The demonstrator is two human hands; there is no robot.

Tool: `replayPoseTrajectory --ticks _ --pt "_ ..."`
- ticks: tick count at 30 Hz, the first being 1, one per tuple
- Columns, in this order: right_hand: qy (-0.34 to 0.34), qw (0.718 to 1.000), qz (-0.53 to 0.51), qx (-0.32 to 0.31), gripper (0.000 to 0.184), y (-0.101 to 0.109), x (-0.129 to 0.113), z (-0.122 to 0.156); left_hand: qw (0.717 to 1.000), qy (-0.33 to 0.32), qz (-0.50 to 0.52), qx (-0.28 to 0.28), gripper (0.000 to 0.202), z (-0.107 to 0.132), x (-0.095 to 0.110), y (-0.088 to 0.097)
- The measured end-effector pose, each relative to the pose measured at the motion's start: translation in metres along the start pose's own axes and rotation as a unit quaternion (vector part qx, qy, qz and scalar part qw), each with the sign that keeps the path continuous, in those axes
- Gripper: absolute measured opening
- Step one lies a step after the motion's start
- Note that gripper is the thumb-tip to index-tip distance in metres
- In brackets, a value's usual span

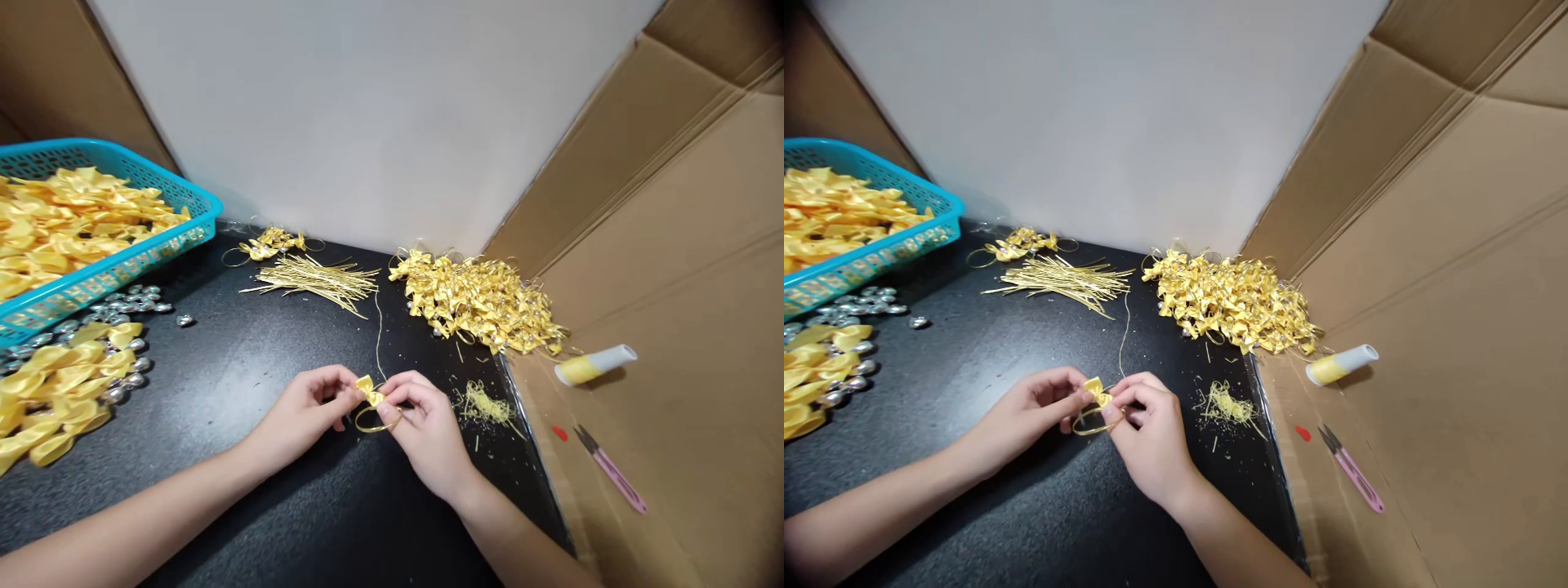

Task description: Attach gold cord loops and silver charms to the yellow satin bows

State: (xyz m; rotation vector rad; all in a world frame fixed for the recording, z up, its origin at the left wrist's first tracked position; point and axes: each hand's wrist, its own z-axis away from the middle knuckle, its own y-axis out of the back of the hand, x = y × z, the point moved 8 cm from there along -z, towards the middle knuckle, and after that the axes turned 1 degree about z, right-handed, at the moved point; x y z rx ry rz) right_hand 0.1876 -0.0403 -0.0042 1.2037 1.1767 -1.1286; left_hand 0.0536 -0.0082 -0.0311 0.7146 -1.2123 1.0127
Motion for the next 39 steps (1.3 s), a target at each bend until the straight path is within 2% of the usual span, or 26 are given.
replayPoseTrajectory --ticks 4,11,15,21,29,31,34,38,39 --pt "0.015 0.998 0.014 0.054 0.008 0.002 0.0 0.006 0.999 0.0 0.042 0.013 0.026 0.004 -0.001 -0.002" --pt "0.033 0.996 -0.013 0.077 0.01 0.003 0.002 0.009 0.996 -0.002 0.088 -0.013 0.026 0.009 -0.006 -0.014" --pt "0.042 0.996 0.008 0.083 0.009 0.004 0.001 0.009 0.998 -0.014 0.062 -0.009 0.025 0.01 -0.005 -0.014" --pt "0.063 0.993 0.042 0.088 0.009 0.002 -0.002 0.011 0.999 -0.027 0.007 0.03 0.022 0.013 0.0 -0.008" --pt "0.094 0.985 0.104 0.097 0.011 0.002 -0.003 0.01 0.998 -0.017 -0.035 0.049 0.024 0.014 -0.002 -0.003" --pt "0.126 0.975 0.143 0.116 0.01 0.005 -0.009 0.01 0.997 -0.018 -0.036 0.059 0.024 0.014 -0.003 -0.002" --pt "0.19 0.943 0.224 0.159 0.014 0.007 -0.022 0.018 0.997 -0.018 -0.027 0.073 0.024 0.012 -0.005 0.0" --pt "0.276 0.901 0.315 0.112 0.006 -0.008 -0.033 0.029 0.995 -0.04 -0.041 0.084 0.023 0.01 -0.004 0.003" --pt "0.283 0.892 0.336 0.104 0.013 -0.011 -0.033 0.03 0.993 -0.047 -0.059 0.086 0.022 0.011 -0.002 0.004"
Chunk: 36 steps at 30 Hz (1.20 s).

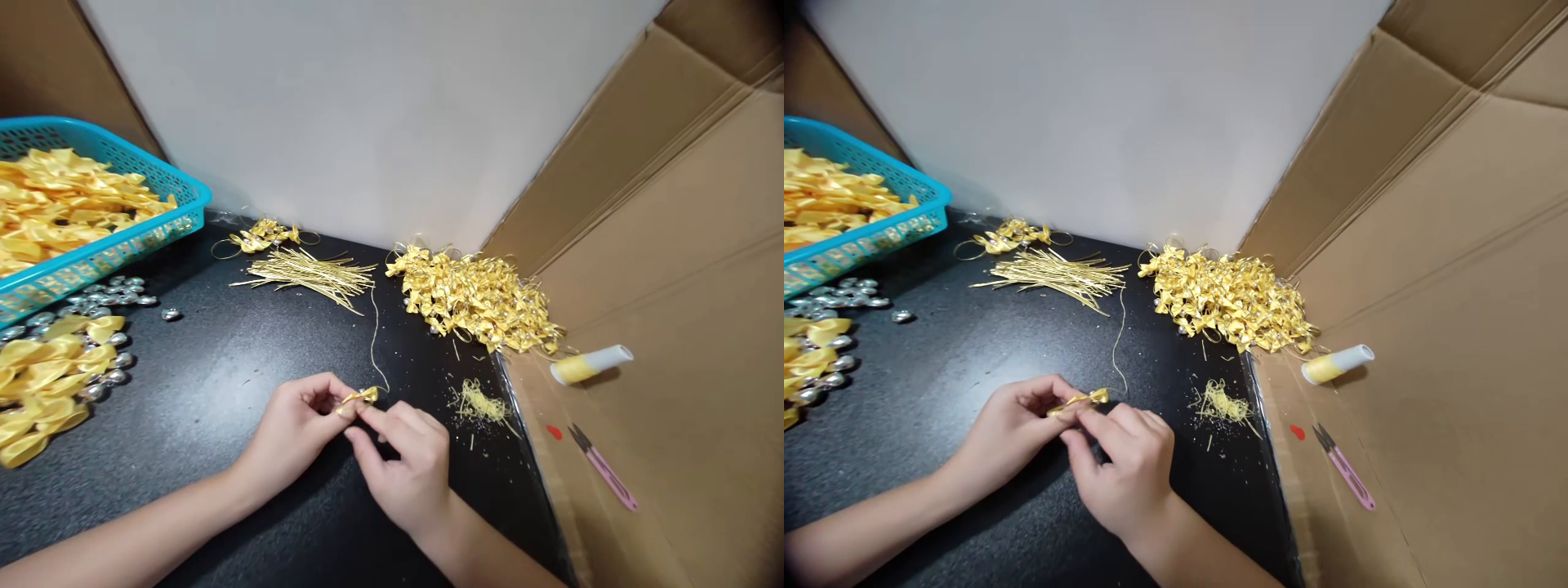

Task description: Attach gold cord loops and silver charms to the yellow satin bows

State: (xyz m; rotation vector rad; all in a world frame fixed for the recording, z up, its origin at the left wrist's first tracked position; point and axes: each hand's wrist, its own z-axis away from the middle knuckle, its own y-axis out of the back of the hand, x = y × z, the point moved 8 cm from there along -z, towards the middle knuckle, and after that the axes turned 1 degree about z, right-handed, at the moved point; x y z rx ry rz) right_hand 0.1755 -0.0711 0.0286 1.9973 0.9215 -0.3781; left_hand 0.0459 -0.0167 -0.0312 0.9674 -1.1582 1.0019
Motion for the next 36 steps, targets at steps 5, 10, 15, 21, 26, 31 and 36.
replayPoseTrajectory --ticks 5,10,15,21,26,31,36 --pt "-0.049 0.994 0.075 -0.064 0.035 -0.006 0.012 -0.008 0.994 -0.043 -0.099 -0.01 0.018 0.004 0.008 -0.002" --pt "-0.096 0.982 0.07 -0.145 0.019 -0.014 0.022 -0.013 0.983 -0.085 -0.159 -0.024 0.018 0.006 0.014 -0.006" --pt "-0.074 0.987 0.081 -0.12 0.016 -0.012 0.018 -0.011 0.98 -0.084 -0.177 -0.029 0.017 0.004 0.014 -0.006" --pt "-0.039 0.983 0.106 -0.146 0.013 -0.013 0.003 -0.008 0.978 -0.086 -0.189 -0.017 0.017 0.0 0.023 0.0" --pt "-0.114 0.954 -0.052 -0.271 0.012 -0.013 -0.006 -0.003 0.974 -0.086 -0.208 0.021 0.018 -0.008 0.03 0.018" --pt "-0.102 0.915 -0.144 -0.364 0.018 -0.002 -0.017 0.015 0.979 -0.058 -0.179 0.077 0.019 -0.024 0.029 0.049" --pt "-0.092 0.944 -0.063 -0.309 0.029 0.027 0.002 0.022 0.975 -0.044 -0.16 0.149 0.021 -0.03 0.038 0.08"
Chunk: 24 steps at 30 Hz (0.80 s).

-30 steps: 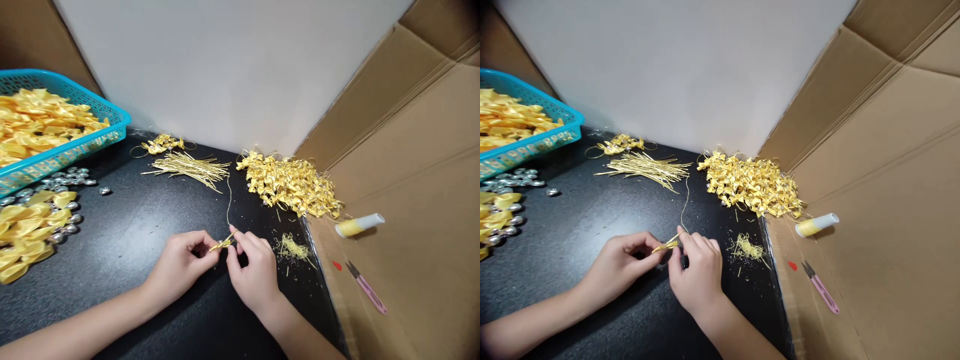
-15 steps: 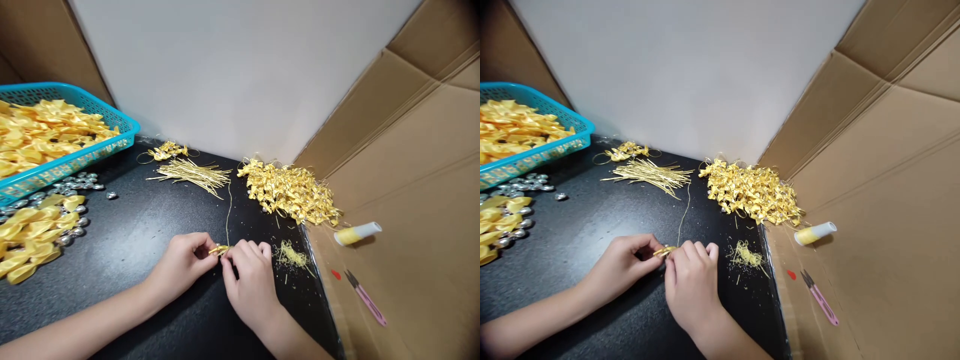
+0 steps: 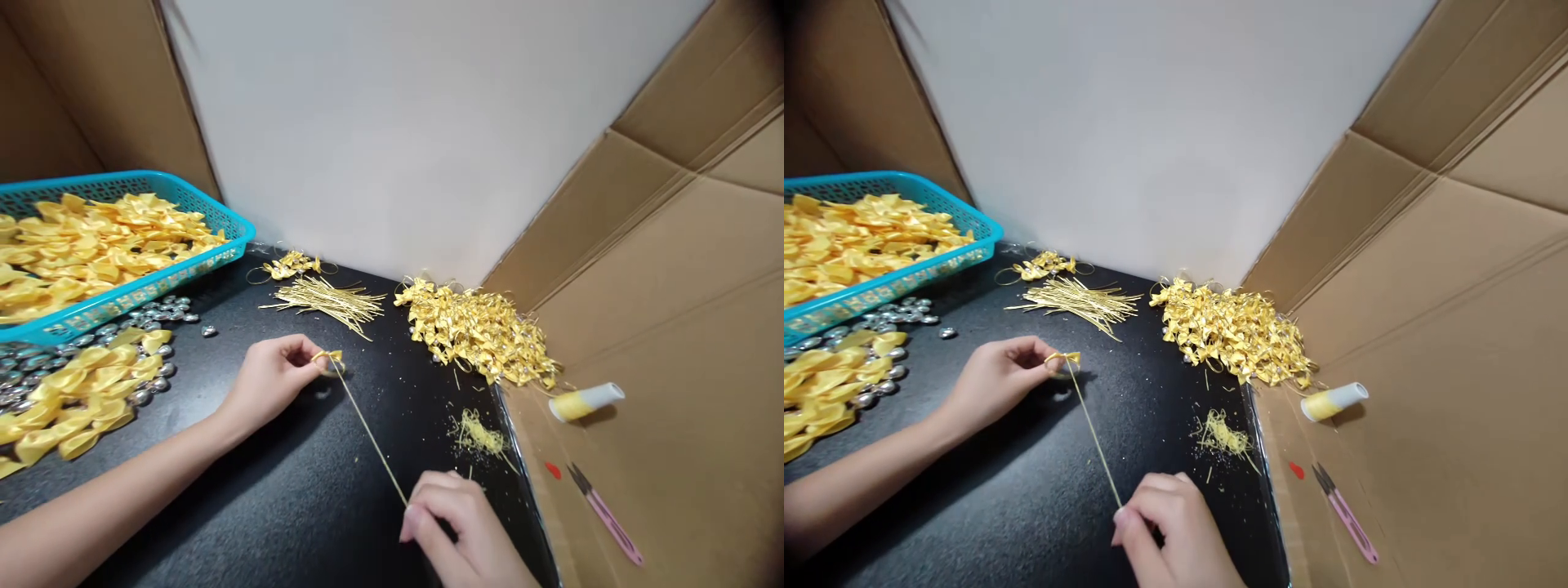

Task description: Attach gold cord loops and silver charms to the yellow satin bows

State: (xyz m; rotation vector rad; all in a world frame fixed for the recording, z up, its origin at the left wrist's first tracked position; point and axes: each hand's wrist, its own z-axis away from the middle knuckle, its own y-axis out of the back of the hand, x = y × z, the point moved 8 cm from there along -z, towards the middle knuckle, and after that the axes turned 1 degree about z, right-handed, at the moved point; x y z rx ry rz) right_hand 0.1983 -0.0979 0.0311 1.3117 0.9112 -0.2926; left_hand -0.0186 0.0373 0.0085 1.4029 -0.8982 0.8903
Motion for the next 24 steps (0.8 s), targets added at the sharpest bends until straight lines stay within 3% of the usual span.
replayPoseTrajectory --ticks 7,12,15,18,21,22,24 --pt "-0.094 0.986 -0.01 0.136 0.032 0.033 0.038 0.015 0.995 0.012 0.075 0.063 0.025 -0.009 0.003 0.022" --pt "-0.149 0.959 -0.087 0.224 0.027 0.042 0.065 0.023 0.979 0.049 0.195 0.042 0.028 -0.013 0.001 0.017" --pt "-0.181 0.944 -0.164 0.221 0.029 0.039 0.085 0.023 0.967 0.058 0.25 0.011 0.033 -0.015 0.006 0.015" --pt "-0.232 0.894 -0.285 0.255 0.037 0.04 0.112 0.027 0.963 0.068 0.26 -0.013 0.028 -0.017 0.011 0.017" --pt "-0.261 0.802 -0.393 0.366 0.038 0.048 0.131 0.038 0.965 0.071 0.252 -0.001 0.026 -0.019 0.016 0.025" --pt "-0.255 0.78 -0.416 0.392 0.037 0.049 0.13 0.039 0.967 0.069 0.246 0.005 0.026 -0.02 0.019 0.028" --pt "-0.233 0.767 -0.455 0.387 0.035 0.041 0.113 0.03 0.972 0.054 0.227 0.013 0.026 -0.02 0.028 0.03"
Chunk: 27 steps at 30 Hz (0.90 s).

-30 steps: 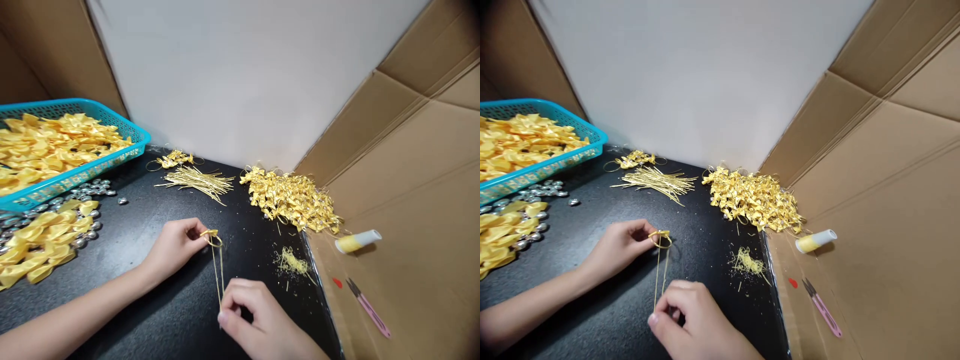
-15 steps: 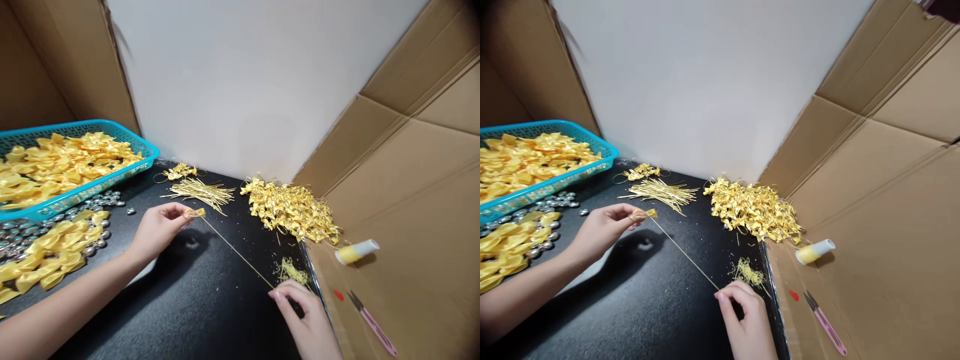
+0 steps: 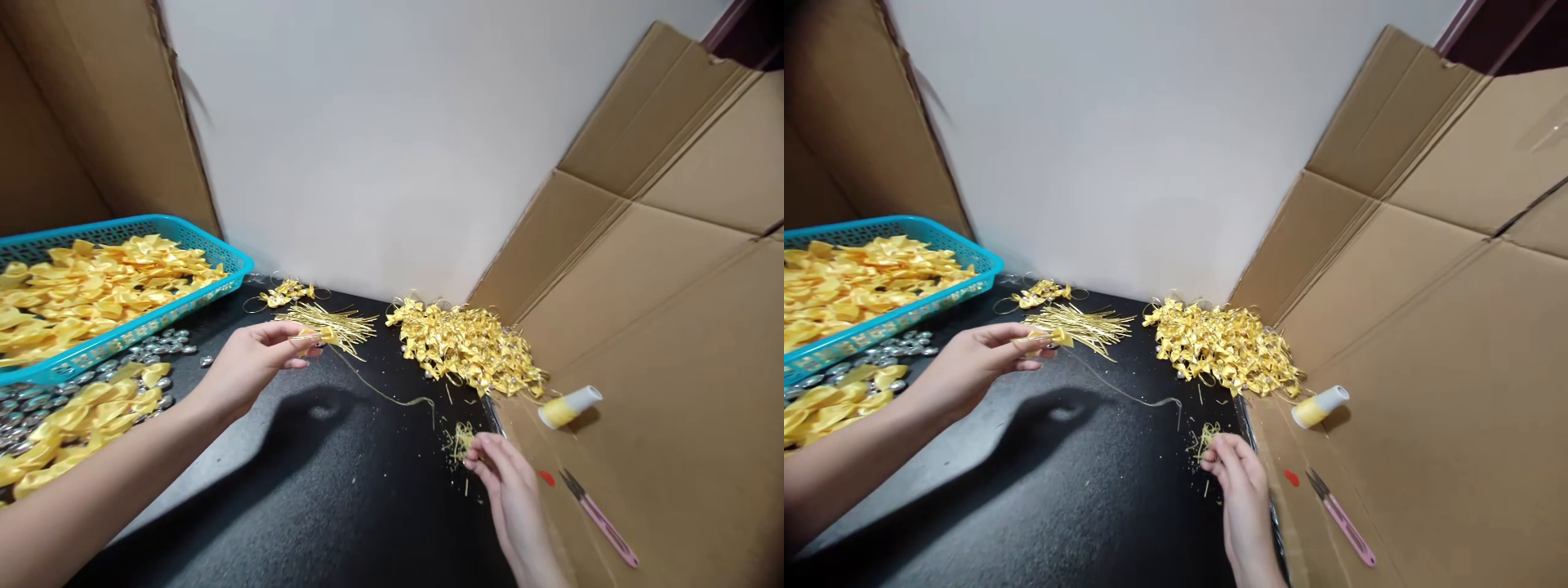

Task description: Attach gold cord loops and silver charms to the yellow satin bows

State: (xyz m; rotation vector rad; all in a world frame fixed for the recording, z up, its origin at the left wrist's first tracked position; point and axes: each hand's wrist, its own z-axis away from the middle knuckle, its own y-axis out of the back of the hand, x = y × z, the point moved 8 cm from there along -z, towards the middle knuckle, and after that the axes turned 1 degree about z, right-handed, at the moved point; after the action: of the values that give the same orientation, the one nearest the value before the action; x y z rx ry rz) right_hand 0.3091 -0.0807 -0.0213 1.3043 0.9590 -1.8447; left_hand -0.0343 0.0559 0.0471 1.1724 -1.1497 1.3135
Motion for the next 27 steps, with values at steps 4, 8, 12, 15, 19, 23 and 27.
replayPoseTrajectory --ticks 4,8,12,15,19,23,27 --pt "-0.104 0.968 -0.053 -0.224 0.04 -0.101 0.017 0.041 0.998 -0.044 -0.043 -0.034 0.023 0.008 0.02 -0.019" --pt "-0.181 0.919 -0.151 -0.317 0.046 -0.193 0.031 0.05 0.991 -0.07 -0.077 -0.083 0.023 0.018 0.028 -0.038" --pt "-0.147 0.933 -0.196 -0.263 0.042 -0.224 0.031 0.015 0.991 -0.056 -0.065 -0.105 0.024 0.018 0.021 -0.04" --pt "-0.134 0.939 -0.24 -0.207 0.028 -0.22 0.029 -0.003 0.993 -0.044 -0.029 -0.11 0.022 0.012 0.015 -0.037" --pt "-0.125 0.927 -0.251 -0.247 0.024 -0.216 0.024 -0.006 0.988 0.011 0.027 -0.15 0.019 0.007 0.001 -0.039" --pt "-0.116 0.901 -0.225 -0.351 0.033 -0.219 0.019 0.0 0.977 0.069 0.082 -0.187 0.021 0.008 -0.009 -0.045" --pt "-0.112 0.891 -0.185 -0.399 0.037 -0.218 0.018 0.005 0.97 0.094 0.093 -0.204 0.022 0.01 -0.014 -0.049"
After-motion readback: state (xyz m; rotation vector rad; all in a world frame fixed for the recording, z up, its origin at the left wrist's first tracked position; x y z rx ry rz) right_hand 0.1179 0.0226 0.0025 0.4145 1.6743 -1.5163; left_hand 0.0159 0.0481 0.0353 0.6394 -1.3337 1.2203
